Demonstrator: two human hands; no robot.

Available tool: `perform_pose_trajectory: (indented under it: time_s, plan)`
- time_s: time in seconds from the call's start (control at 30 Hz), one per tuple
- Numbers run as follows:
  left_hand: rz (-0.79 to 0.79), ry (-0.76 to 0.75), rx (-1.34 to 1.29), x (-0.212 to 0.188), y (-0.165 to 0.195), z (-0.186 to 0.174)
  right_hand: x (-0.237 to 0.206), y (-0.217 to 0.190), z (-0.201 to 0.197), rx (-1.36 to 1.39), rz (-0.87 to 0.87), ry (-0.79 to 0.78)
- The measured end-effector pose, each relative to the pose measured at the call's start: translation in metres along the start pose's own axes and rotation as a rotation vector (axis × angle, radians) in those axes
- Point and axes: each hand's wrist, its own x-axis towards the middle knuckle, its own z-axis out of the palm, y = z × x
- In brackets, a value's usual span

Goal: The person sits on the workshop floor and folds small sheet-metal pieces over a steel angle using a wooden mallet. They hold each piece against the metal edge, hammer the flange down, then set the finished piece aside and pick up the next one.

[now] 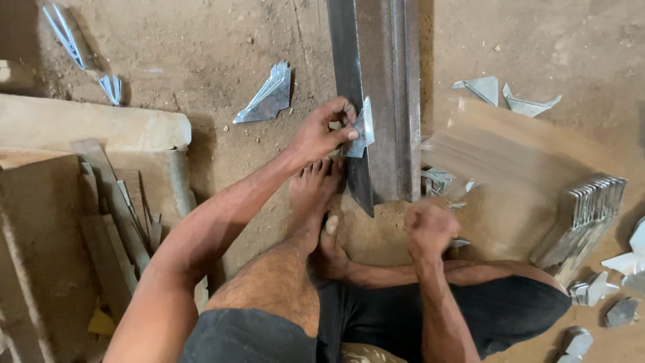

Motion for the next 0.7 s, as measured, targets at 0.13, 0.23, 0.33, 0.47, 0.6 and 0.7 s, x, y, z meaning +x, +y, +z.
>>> perform_pose_trajectory:
  time_s: [0.13,0.23,0.33,0.47,0.6,0.7]
  plan:
    - [0.03,-0.013,-0.109,-0.002,-0.001,-0.002,0.016,-0.006,-0.007,-0.176,0.415,0.043]
    - [0.113,0.004,-0.106,0.004,-0.007,-0.006,0.01,-0.014,-0.028,0.252,0.199,0.126]
    - [0.046,0.086,-0.158,0.013,-0.017,-0.004,-0.003,-0.002,-0.035,0.775,0.12,0.094]
    - [-0.034,0.061,-0.193,0.021,-0.029,-0.002,0.009,0.036,-0.021,-0.602,-0.126,-0.217]
    - [0.008,0.106,-0.129,0.015,-0.031,-0.001,0.016,0.051,-0.013,0.238,0.553,0.153]
    - [0.002,0.187,-0.05,0.002,-0.021,0.01,0.012,0.044,-0.009,0.14,0.565,0.131]
